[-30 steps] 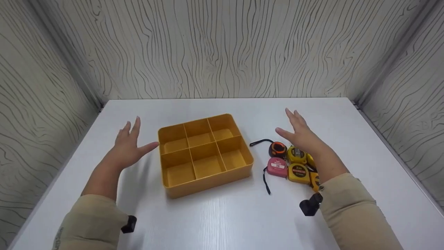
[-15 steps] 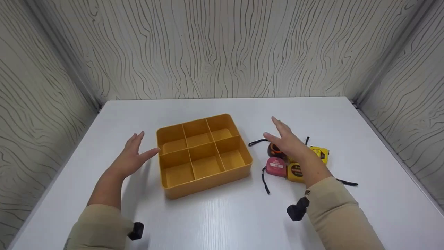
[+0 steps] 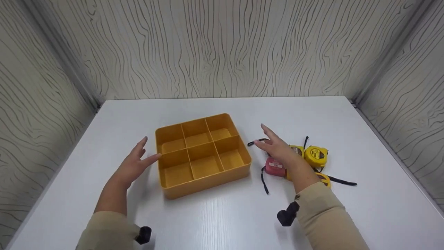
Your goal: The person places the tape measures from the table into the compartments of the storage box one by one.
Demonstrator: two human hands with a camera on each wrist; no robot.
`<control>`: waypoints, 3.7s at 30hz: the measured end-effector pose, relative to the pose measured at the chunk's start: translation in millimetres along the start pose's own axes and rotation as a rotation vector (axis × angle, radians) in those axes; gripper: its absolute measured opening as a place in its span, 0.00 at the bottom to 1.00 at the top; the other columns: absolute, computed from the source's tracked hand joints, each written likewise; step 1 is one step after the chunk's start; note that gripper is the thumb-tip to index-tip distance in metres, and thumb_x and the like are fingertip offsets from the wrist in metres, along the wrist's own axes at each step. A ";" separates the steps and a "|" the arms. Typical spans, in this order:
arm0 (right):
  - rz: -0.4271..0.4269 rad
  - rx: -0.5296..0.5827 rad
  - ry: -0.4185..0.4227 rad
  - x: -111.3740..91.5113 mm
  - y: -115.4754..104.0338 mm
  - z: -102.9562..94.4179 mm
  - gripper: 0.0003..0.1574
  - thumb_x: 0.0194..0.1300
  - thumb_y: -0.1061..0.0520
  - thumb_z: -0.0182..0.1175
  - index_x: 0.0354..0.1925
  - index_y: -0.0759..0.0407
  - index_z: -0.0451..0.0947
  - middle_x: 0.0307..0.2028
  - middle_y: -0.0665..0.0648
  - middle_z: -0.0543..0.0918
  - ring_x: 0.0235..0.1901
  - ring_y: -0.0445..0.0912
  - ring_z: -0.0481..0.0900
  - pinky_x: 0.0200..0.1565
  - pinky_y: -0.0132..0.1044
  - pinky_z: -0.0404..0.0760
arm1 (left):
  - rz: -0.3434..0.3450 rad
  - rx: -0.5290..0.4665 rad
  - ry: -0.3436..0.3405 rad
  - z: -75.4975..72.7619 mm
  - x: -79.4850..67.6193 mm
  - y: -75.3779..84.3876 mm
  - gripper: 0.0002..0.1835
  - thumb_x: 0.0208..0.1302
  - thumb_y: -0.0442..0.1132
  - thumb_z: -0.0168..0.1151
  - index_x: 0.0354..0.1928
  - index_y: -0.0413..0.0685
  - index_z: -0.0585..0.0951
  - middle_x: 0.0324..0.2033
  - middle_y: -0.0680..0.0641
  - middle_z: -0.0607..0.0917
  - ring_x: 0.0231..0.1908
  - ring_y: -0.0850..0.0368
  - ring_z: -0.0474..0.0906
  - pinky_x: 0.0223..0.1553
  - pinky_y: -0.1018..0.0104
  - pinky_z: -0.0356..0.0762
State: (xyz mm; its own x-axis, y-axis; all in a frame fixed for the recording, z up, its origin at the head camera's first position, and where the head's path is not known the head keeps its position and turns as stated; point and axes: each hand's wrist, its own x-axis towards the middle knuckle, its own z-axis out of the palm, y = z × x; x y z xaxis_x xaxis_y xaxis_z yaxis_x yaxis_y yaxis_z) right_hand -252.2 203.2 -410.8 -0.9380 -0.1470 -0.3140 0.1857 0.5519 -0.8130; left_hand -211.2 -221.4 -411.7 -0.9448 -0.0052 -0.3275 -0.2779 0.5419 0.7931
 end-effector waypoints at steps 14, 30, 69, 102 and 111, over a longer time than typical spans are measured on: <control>-0.074 0.191 -0.102 3.5 6.9 26.4 0.48 0.53 0.45 0.66 0.66 0.25 0.51 0.65 0.42 0.60 0.64 0.45 0.60 0.62 0.54 0.60 | 0.012 -0.115 -0.078 16.9 2.3 -15.9 0.49 0.51 0.58 0.64 0.70 0.69 0.46 0.70 0.56 0.48 0.69 0.52 0.46 0.63 0.40 0.47; -0.083 0.199 -0.132 3.7 9.0 31.3 0.35 0.58 0.52 0.63 0.61 0.30 0.64 0.59 0.39 0.68 0.60 0.44 0.65 0.61 0.48 0.63 | 0.014 -0.186 -0.069 23.2 3.5 -16.0 0.44 0.52 0.51 0.66 0.68 0.75 0.53 0.69 0.59 0.53 0.66 0.54 0.55 0.62 0.48 0.58; -0.042 0.251 -0.064 -23.4 11.6 50.4 0.45 0.50 0.38 0.63 0.66 0.35 0.58 0.64 0.50 0.62 0.62 0.48 0.63 0.58 0.45 0.69 | 0.057 -0.190 -0.082 20.1 16.9 -13.5 0.34 0.61 0.50 0.57 0.68 0.66 0.58 0.67 0.57 0.59 0.66 0.56 0.54 0.62 0.54 0.61; -0.025 0.183 -0.046 -43.7 13.9 53.6 0.44 0.51 0.40 0.63 0.65 0.37 0.58 0.63 0.51 0.63 0.61 0.51 0.65 0.54 0.45 0.73 | 0.016 -0.266 -0.089 25.1 12.2 -11.7 0.29 0.63 0.49 0.56 0.66 0.65 0.62 0.65 0.57 0.61 0.65 0.56 0.57 0.62 0.54 0.61; -0.063 0.141 -0.073 -41.2 15.7 39.4 0.39 0.57 0.44 0.62 0.65 0.41 0.60 0.61 0.52 0.67 0.58 0.50 0.69 0.53 0.44 0.74 | 0.047 -0.257 -0.089 25.4 13.9 -16.6 0.32 0.61 0.50 0.58 0.67 0.65 0.61 0.65 0.56 0.62 0.65 0.56 0.58 0.61 0.54 0.62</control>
State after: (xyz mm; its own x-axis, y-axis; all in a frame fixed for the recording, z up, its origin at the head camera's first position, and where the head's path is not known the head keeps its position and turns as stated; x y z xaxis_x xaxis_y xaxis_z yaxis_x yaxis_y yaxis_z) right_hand -199.0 185.5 -429.9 -0.9263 -0.2400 -0.2906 0.1708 0.4200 -0.8913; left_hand -215.4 -209.1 -442.5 -0.9420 0.0954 -0.3218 -0.2794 0.3087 0.9092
